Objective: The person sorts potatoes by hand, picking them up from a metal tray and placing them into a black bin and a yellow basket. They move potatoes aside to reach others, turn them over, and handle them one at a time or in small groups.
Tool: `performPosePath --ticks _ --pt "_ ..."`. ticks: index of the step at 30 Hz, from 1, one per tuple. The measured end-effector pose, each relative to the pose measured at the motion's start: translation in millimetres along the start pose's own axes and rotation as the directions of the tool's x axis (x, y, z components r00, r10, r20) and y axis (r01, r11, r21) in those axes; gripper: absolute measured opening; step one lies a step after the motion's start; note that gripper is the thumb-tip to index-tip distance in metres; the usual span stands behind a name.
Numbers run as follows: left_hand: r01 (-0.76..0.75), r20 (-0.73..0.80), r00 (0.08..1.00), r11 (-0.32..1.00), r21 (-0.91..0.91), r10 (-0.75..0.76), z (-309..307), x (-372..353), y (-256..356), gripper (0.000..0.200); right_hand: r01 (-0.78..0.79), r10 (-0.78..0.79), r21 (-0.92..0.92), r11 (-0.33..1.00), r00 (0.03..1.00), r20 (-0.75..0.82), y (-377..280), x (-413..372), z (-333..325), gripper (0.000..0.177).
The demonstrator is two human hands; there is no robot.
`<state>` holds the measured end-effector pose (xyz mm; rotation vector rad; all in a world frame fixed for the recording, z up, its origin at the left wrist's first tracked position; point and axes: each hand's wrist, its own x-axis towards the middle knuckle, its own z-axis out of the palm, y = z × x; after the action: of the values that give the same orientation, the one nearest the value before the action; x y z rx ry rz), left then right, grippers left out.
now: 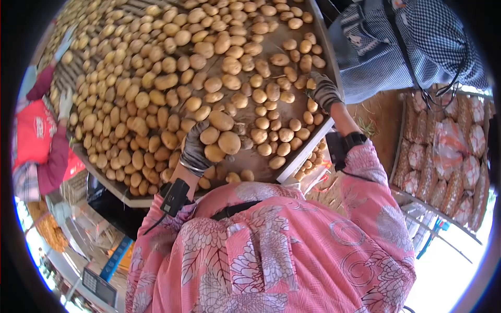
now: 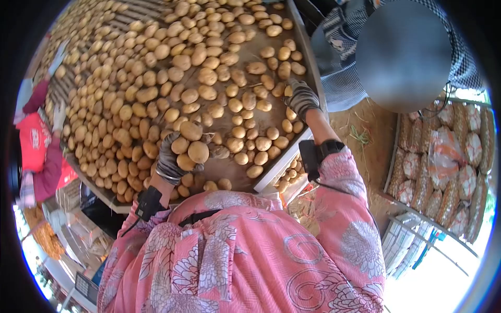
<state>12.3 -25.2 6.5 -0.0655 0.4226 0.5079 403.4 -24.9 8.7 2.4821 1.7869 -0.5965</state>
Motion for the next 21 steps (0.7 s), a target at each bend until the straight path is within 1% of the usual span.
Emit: performPosePath --ticks 1,3,4,5,6,7,8,9,11,12,13,15,17,18,19,20,21 --pt "-0.024 0.002 1.000 1.000 -0.006 0.024 -1.7 -5.4 1.3 0.043 0.024 -0.024 -0.007 1.000 1.000 0.000 -17.3 -9.2 -4.9 0.057" --pt "-0.120 -0.015 0.993 0.993 0.013 0.120 -4.7 -15.1 2.6 0.040 0.031 -0.032 0.220 0.975 0.999 0.000 -58.1 -33.4 -21.6 0.057" --pt "-0.147 -0.018 0.989 0.988 0.041 0.148 1.6 -21.8 1.7 0.038 0.259 -0.228 0.299 0.918 0.964 -0.136 -64.5 -36.6 -6.4 0.063" --pt "-0.170 -0.007 0.985 0.985 0.028 0.171 -0.5 -28.1 2.7 0.038 0.208 -0.219 0.428 0.880 0.975 -0.024 -92.5 -50.1 -14.6 0.061" --pt "-0.146 0.011 0.989 0.989 0.011 0.145 -2.9 -34.9 5.1 0.037 0.139 -0.223 0.542 0.829 0.971 0.091 -122.6 -66.4 -23.9 0.058" --pt "-0.121 0.027 0.992 0.993 -0.003 0.121 -5.4 -44.5 6.8 0.037 0.099 -0.280 0.640 0.762 0.941 0.188 -151.5 -85.9 -38.0 0.060" --pt "-0.148 0.035 0.988 0.989 -0.007 0.148 -3.7 -55.0 6.3 0.037 0.222 -0.396 0.662 0.716 0.910 0.123 -170.5 -95.3 -34.2 0.059" --pt "-0.156 0.080 0.984 0.987 -0.025 0.158 1.1 -62.9 4.7 0.039 0.341 -0.507 0.679 0.650 0.860 0.054 -187.6 -103.0 -31.4 0.058" --pt "-0.193 0.156 0.967 0.980 -0.054 0.199 11.3 -80.9 3.4 0.043 0.335 -0.555 0.662 0.670 0.818 0.149 -231.8 -124.8 -45.0 0.057" --pt "-0.252 0.141 0.956 0.966 -0.054 0.258 10.8 -91.0 3.4 0.043 0.420 -0.617 0.644 0.640 0.780 0.103 -242.3 -125.4 -33.0 0.056" --pt "-0.271 0.141 0.951 0.961 -0.053 0.276 7.2 -98.5 2.0 0.043 0.503 -0.678 0.607 0.615 0.730 0.081 -260.5 -132.5 -32.9 0.056" --pt "-0.318 0.126 0.938 0.947 -0.057 0.322 -7.0 -110.0 1.9 0.044 0.361 -0.652 0.698 0.618 0.732 0.199 -284.0 -140.1 -16.5 0.059" --pt "-0.335 0.123 0.932 0.940 -0.066 0.341 -23.6 -131.2 7.3 0.045 0.283 -0.700 0.787 0.549 0.670 0.248 -301.1 -144.5 -1.6 0.064" --pt "-0.374 0.105 0.919 0.925 -0.071 0.380 -29.2 -147.6 9.5 0.045 0.329 -0.720 0.779 0.534 0.659 0.216 -313.1 -152.6 2.0 0.065" --pt "-0.400 0.116 0.907 0.914 -0.072 0.406 -29.1 -162.3 9.3 0.045 0.295 -0.678 0.741 0.603 0.679 0.281 -326.3 -155.9 6.4 0.065" --pt "-0.413 0.130 0.899 0.908 -0.073 0.419 -28.2 -175.2 7.5 0.045 0.346 -0.674 0.668 0.659 0.666 0.320 -333.9 -160.4 4.3 0.065" --pt "-0.499 -0.069 0.867 0.854 -0.151 0.494 -26.7 -188.9 3.7 0.038 0.391 -0.660 0.588 0.708 0.662 0.355 -341.1 -165.4 -0.3 0.065"
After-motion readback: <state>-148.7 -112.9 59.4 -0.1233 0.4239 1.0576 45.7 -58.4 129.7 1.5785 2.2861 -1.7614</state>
